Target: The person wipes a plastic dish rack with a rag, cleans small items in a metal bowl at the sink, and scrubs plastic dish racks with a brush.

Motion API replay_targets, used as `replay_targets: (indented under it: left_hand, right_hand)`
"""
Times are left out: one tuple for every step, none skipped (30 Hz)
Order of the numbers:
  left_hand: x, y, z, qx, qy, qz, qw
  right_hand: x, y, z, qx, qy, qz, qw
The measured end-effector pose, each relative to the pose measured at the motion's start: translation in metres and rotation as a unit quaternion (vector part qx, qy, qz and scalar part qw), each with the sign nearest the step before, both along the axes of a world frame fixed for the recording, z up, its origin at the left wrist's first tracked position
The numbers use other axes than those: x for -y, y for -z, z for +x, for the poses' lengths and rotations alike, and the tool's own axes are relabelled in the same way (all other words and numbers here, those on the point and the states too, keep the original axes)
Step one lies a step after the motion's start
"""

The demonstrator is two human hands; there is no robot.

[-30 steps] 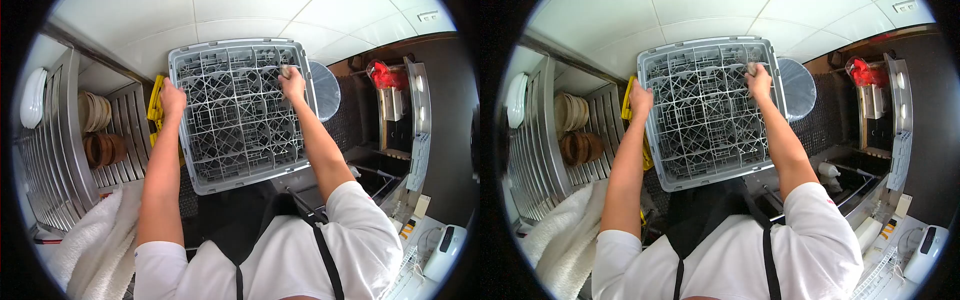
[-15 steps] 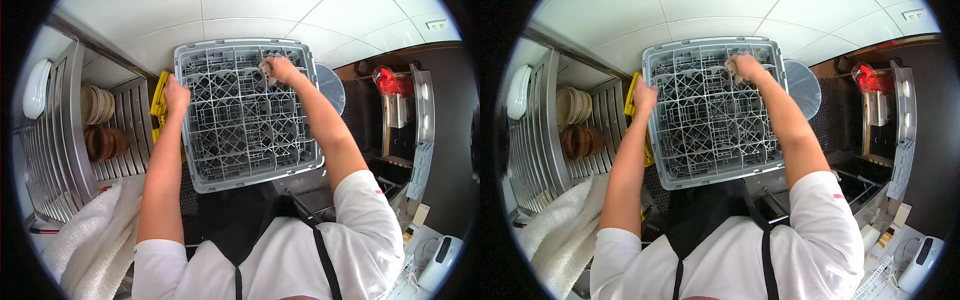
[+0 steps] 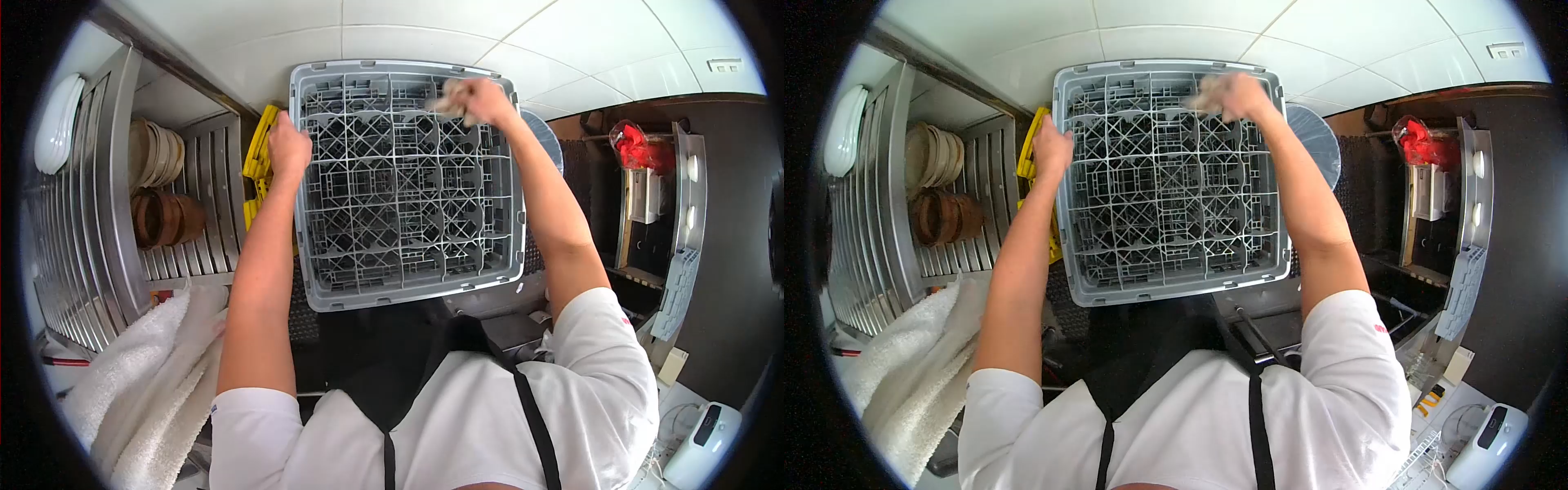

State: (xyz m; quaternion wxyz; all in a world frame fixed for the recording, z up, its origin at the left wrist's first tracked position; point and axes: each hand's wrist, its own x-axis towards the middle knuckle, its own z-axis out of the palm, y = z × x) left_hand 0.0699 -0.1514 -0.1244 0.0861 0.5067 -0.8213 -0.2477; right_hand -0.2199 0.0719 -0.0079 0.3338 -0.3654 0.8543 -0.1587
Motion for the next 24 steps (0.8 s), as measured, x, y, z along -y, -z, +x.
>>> replay_targets:
  left_hand:
    - [-0.001,0.001,0.000,0.002,-0.001,-0.002,1.000]
    - [-0.001,0.003,0.000,-0.001,0.002,0.001,1.000]
    - [0.000,0.008,0.000,-0.004,0.006,0.003,1.000]
    - [0.003,0.010,0.000,-0.007,0.007,0.002,1.000]
    - [0.004,0.008,0.001,-0.006,0.003,0.001,1.000]
    - [0.002,0.006,0.000,-0.005,0.000,0.001,1.000]
    - [0.000,0.004,0.000,-0.004,-0.001,0.001,1.000]
    - [0.000,0.003,0.000,0.008,0.000,0.002,1.000]
    - [0.000,0.002,-0.001,0.003,0.002,0.002,1.000]
    - [0.000,0.001,-0.001,0.000,0.004,0.003,1.000]
    - [-0.001,0.002,0.002,-0.002,0.005,0.004,1.000]
    - [-0.001,0.001,0.002,-0.010,0.000,0.002,1.000]
    - [-0.002,-0.001,0.001,-0.017,-0.004,0.001,1.000]
    - [-0.003,-0.001,0.002,-0.023,-0.010,0.002,1.000]
    - [-0.003,0.002,0.002,-0.022,-0.006,0.001,1.000]
    - [-0.001,0.005,0.001,-0.019,-0.001,0.000,1.000]
    - [0.001,0.007,0.001,-0.018,0.002,-0.004,1.000]
    - [-0.001,0.004,0.001,-0.022,0.002,-0.008,1.000]
    - [-0.001,0.001,0.000,-0.021,0.001,-0.001,1.000]
    - [-0.002,-0.001,0.000,-0.021,-0.002,0.004,1.000]
    - [-0.002,-0.001,0.001,-0.022,-0.005,0.009,1.000]
    - [-0.002,0.003,0.003,-0.022,-0.004,0.003,1.000]
    - [-0.002,0.009,0.004,-0.023,-0.001,-0.002,1.000]
    - [0.000,0.012,0.002,-0.027,-0.001,-0.010,1.000]
  right_hand:
    - [0.000,0.028,0.003,-0.070,-0.053,0.023,0.996]
    - [0.001,0.055,0.006,-0.142,-0.103,0.045,0.984]
    - [0.000,0.087,0.008,-0.233,-0.109,0.034,0.966]
    - [0.004,0.098,0.010,-0.231,-0.071,0.018,0.970]
    - [0.009,0.105,0.012,-0.228,-0.032,0.002,0.973]
    - [0.010,0.111,0.014,-0.223,0.008,-0.013,0.975]
    - [0.010,0.119,0.012,-0.225,0.012,-0.013,0.974]
    - [0.013,0.125,0.005,-0.229,0.015,-0.014,0.973]
    - [0.015,0.126,0.000,-0.234,0.018,-0.014,0.972]
    - [0.020,0.105,-0.003,-0.233,0.030,0.051,0.971]
    - [0.020,0.067,0.004,-0.208,0.059,0.031,0.976]
    - [0.023,0.079,-0.013,-0.245,0.105,-0.005,0.964]
    - [0.030,0.077,-0.018,-0.280,0.150,-0.039,0.947]
    - [0.026,0.074,-0.021,-0.267,0.065,-0.020,0.961]
    - [0.025,0.038,-0.008,-0.252,-0.020,0.001,0.968]
    - [0.023,0.019,0.002,-0.232,-0.104,0.023,0.967]
    - [0.019,0.037,0.001,-0.219,-0.104,0.038,0.969]
    - [0.011,0.071,0.002,-0.205,-0.103,0.052,0.972]
    - [0.003,0.101,0.002,-0.192,-0.102,0.065,0.974]
    - [-0.001,0.117,0.007,-0.235,-0.043,0.010,0.971]
    - [0.003,0.117,0.009,-0.223,-0.008,-0.001,0.975]
    - [0.003,0.117,0.013,-0.211,0.032,-0.009,0.977]
    - [0.000,0.117,0.017,-0.199,0.073,-0.016,0.977]
    - [0.008,0.092,0.031,-0.250,0.096,-0.048,0.962]
